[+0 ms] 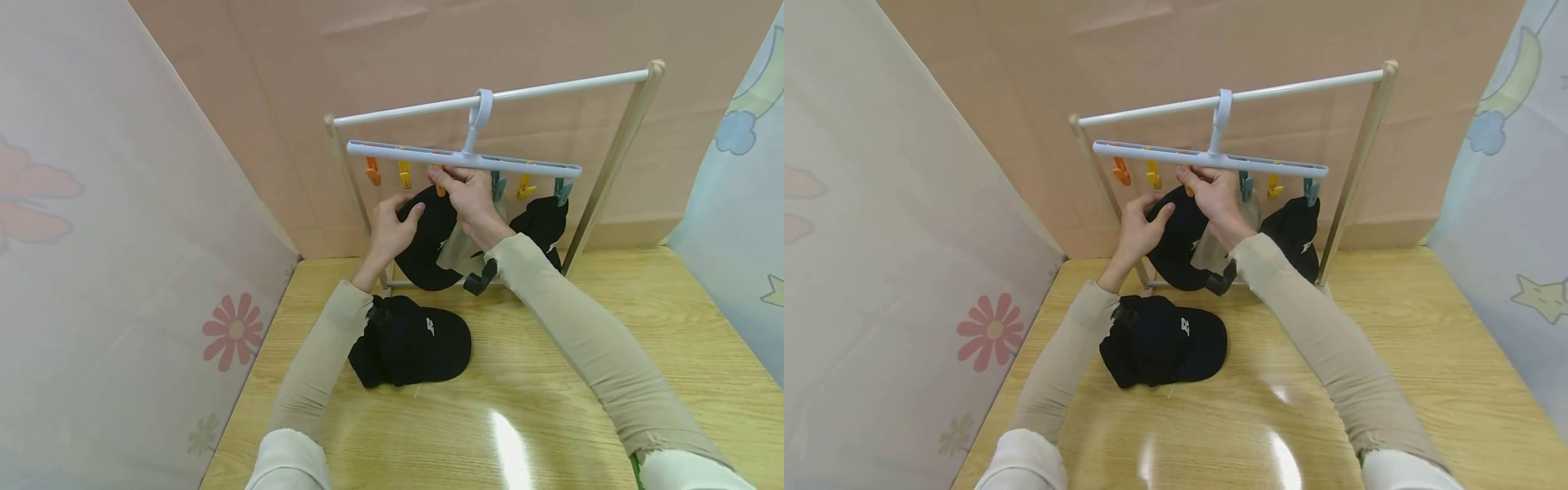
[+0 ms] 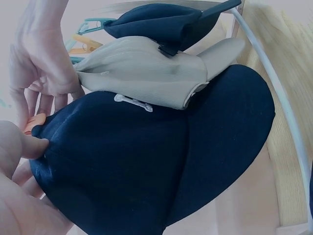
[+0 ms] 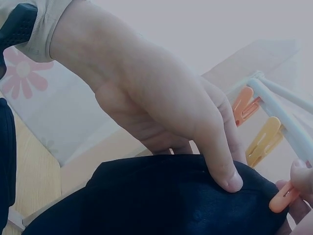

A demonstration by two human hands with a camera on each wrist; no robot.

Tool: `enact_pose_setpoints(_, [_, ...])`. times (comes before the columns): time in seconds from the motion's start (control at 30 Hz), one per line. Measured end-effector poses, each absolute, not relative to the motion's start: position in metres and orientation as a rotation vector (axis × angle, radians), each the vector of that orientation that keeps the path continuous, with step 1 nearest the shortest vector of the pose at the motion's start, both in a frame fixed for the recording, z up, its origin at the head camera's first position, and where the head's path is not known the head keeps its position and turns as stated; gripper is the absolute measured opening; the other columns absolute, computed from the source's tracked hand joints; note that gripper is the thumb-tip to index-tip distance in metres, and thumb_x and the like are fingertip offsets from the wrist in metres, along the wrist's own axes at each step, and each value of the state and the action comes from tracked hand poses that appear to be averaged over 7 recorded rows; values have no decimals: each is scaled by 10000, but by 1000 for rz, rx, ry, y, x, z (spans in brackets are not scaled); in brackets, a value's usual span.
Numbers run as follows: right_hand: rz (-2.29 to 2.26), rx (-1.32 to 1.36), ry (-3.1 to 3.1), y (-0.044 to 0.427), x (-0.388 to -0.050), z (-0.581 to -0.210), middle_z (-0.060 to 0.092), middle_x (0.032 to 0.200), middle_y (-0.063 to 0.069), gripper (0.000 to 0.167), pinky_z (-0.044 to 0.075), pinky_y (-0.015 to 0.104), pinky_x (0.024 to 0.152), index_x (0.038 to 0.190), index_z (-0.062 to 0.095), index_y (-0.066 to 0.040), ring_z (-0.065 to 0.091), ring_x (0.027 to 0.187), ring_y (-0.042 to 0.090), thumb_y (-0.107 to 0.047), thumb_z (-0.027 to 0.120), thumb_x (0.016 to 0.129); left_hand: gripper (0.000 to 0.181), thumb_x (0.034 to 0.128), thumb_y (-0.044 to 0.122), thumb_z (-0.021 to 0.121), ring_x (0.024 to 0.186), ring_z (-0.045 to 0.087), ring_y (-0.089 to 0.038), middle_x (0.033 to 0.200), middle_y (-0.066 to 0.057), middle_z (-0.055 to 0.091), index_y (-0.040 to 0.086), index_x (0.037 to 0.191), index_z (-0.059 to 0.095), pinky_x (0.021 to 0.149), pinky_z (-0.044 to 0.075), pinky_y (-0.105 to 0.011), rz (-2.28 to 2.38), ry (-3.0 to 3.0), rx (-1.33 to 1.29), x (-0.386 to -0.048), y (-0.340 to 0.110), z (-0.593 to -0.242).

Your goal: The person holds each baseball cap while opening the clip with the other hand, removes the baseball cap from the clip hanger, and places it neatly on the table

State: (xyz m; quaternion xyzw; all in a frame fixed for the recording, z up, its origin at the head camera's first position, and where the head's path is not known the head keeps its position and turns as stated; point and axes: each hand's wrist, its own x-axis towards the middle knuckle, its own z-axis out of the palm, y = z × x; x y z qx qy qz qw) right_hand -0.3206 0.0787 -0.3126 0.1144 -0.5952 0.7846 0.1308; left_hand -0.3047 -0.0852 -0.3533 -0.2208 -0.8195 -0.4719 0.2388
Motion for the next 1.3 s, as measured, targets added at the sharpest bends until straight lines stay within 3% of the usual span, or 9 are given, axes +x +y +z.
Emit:
enact_pose_setpoints(0.2, [2283, 326, -1742, 80, -318, -312, 732, 793, -28, 298, 525, 289, 901, 1203, 788, 44, 641, 744, 129, -118, 800, 953, 211, 1031, 103, 693, 1046, 751, -325, 1105, -198, 797, -57, 1149, 764, 959, 574, -434, -1320, -2242, -618, -304, -86, -354])
enact_pose_setpoints(0.5, [2289, 308, -1752, 83, -319, -315, 745, 783, -33, 280, 564, 280, 924, 1199, 811, -18, 684, 753, 125, -131, 809, 943, 192, 1034, 102, 695, 1039, 751, -307, 1090, -183, 800, -41, 1141, 765, 958, 569, -426, -1321, -2244, -620, -303, -84, -357])
enact_pose_setpoints(0.73, [2276, 304, -1779, 85, -319, -315, 781, 864, -53, 321, 563, 309, 982, 1231, 795, -10, 755, 861, 143, -149, 812, 943, 210, 1045, 111, 685, 1089, 742, -314, 1146, -189, 790, -42, 1171, 758, 996, 562, -437, -1341, -2256, -610, -300, -84, -359])
enact_pose_setpoints(1.03, [2263, 338, -1785, 85, -318, -315, 776, 833, -48, 291, 560, 265, 867, 1210, 810, -30, 708, 797, 113, -154, 808, 947, 218, 1044, 108, 685, 1109, 744, -321, 1163, -189, 789, -37, 1190, 760, 1009, 562, -437, -1337, -2260, -616, -298, -87, -361])
enact_pose_setpoints(1.3, [2257, 359, -1780, 85, -318, -314, 748, 769, -32, 324, 560, 300, 905, 1230, 783, 26, 703, 781, 106, -146, 799, 956, 218, 1046, 122, 687, 1108, 743, -304, 1170, -173, 788, -21, 1191, 765, 1018, 561, -431, -1334, -2261, -618, -298, -91, -364])
